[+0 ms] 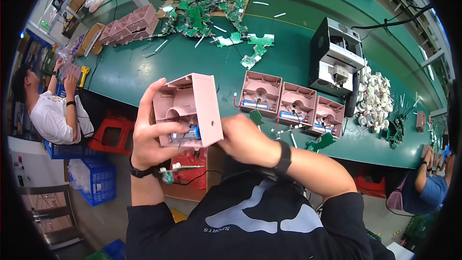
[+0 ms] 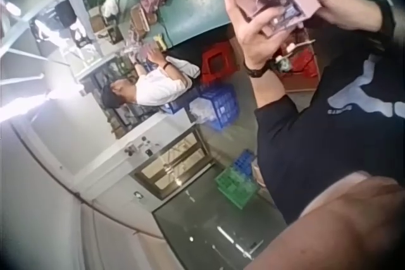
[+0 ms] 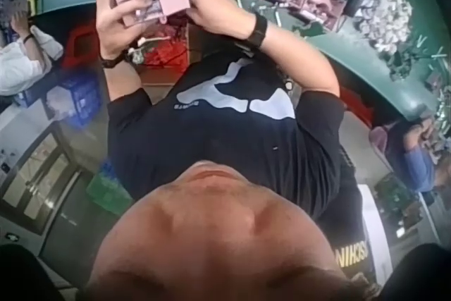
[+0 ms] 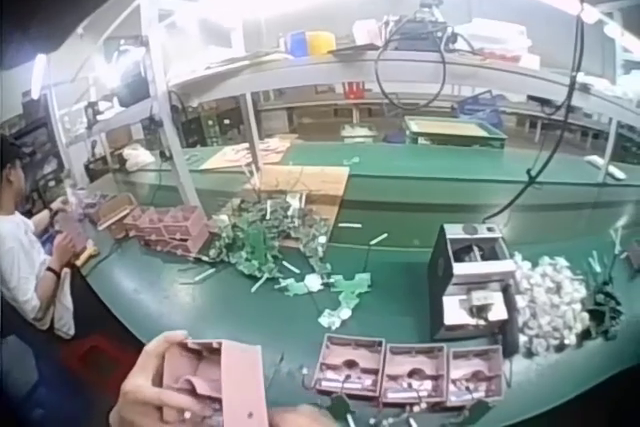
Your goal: Manually assemble circuit boards into plastic housings and fasten components using an electric screwdriver.
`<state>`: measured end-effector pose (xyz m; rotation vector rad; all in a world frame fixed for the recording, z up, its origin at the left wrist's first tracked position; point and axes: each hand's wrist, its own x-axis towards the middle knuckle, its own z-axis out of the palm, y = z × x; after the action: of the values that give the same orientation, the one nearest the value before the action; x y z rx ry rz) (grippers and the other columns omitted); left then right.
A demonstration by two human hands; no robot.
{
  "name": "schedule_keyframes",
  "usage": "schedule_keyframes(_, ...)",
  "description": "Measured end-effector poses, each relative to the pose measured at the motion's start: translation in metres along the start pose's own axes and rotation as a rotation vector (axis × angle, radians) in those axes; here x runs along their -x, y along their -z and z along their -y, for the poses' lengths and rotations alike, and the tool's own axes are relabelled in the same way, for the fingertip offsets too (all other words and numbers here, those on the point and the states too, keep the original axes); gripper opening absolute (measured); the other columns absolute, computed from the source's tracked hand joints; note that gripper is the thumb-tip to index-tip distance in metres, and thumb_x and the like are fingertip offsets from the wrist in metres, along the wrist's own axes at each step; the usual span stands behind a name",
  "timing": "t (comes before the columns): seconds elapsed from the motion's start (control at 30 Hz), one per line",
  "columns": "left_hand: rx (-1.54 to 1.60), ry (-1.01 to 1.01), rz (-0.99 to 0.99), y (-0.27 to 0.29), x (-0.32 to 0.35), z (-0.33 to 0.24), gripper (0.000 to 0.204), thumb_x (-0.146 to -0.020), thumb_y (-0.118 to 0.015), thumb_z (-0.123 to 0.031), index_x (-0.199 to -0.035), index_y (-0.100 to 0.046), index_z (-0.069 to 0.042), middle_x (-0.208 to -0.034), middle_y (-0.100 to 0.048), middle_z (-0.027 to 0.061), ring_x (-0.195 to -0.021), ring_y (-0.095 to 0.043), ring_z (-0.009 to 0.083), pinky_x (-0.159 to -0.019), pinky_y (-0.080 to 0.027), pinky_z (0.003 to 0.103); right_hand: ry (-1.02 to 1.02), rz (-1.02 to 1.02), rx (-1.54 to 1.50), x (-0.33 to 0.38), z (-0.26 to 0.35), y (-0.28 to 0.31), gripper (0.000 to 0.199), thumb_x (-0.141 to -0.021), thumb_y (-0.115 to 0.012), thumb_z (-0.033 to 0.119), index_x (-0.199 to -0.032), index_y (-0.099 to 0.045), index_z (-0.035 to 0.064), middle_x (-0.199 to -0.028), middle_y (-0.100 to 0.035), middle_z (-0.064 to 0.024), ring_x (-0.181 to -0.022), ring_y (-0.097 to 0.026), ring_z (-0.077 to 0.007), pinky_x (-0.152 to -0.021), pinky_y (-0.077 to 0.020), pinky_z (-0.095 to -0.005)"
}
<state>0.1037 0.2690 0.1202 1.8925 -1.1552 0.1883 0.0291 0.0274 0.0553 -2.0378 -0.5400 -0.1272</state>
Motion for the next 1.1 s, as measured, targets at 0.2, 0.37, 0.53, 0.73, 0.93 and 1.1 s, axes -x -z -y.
schedule_keyframes(0.2,-0.129,0.079,0.116,-0.008,-0.002,0.062,0.041,-0.065,-0.086,-0.005,-0.105,-0.082,-0.016,-0.163,-0.038,0.0242,-0.148,-0.044,0.0444,-0.120,-0.039,0.050,-0.122,0.084,0.313,0.005,0.014,-0.030,0.013,-0.088,-0.065,0.010,-0.093,-0.070,-0.0013,-0.080,-0.072,-0.0141,-0.073,-0.074,-0.0348,-0.064,-0.0596,-0.0403)
schedule_keyframes(0.37,-0.033,0.132,0.248,-0.036,-0.015,0.108,0.037,-0.069,-0.085,-0.006,-0.104,-0.082,-0.016,-0.163,-0.041,0.0176,-0.148,-0.044,0.0393,-0.121,-0.037,0.047,-0.060,0.104,0.706,-0.005,0.009,-0.042,0.013,-0.082,-0.066,0.011,-0.084,-0.074,0.0008,-0.078,-0.070,-0.0134,-0.072,-0.074,-0.0224,-0.059,-0.0580,-0.0325)
schedule_keyframes(0.53,0.024,0.114,0.365,-0.055,-0.042,0.121,0.035,-0.070,-0.084,-0.006,-0.103,-0.082,-0.017,-0.164,-0.041,0.0150,-0.150,-0.042,0.0375,-0.122,-0.036,0.046,-0.054,0.113,0.800,-0.004,0.001,-0.037,0.014,-0.081,-0.065,0.012,-0.077,-0.074,0.0014,-0.082,-0.069,-0.0142,-0.072,-0.071,-0.0201,-0.058,-0.0568,-0.0293)
schedule_keyframes(0.73,0.065,0.085,0.462,-0.073,-0.056,0.127,0.035,-0.070,-0.084,-0.006,-0.103,-0.082,-0.018,-0.164,-0.041,0.0140,-0.151,-0.040,0.0379,-0.123,-0.034,0.046,-0.063,0.112,0.838,0.008,0.001,-0.027,0.017,-0.082,-0.063,0.012,-0.088,-0.071,-0.0028,-0.079,-0.065,-0.0105,-0.068,-0.069,-0.0189,-0.056,-0.0561,-0.0307)
schedule_keyframes(0.93,-0.024,0.024,0.456,-0.077,-0.057,0.129,0.037,-0.068,-0.084,-0.006,-0.102,-0.082,-0.018,-0.165,-0.040,0.0146,-0.153,-0.037,0.0397,-0.124,-0.034,0.048,0.104,0.106,0.699,0.060,0.024,0.000,0.026,-0.088,-0.063,0.011,-0.107,-0.065,-0.0067,-0.079,-0.062,-0.0064,-0.057,-0.064,-0.0188,-0.052,-0.0543,-0.0343)
schedule_keyframes(1.1,-0.221,-0.039,0.494,-0.071,-0.068,0.117,0.048,-0.068,-0.084,-0.006,-0.114,-0.079,-0.020,-0.166,-0.040,0.0149,-0.154,-0.036,0.0410,-0.123,-0.035,0.050,-0.045,-0.126,0.256,0.127,0.034,0.061,0.018,-0.086,-0.078,0.007,-0.101,-0.071,-0.0007,-0.079,-0.070,-0.0090,-0.068,-0.071,-0.0219,-0.060,-0.0567,-0.0330)
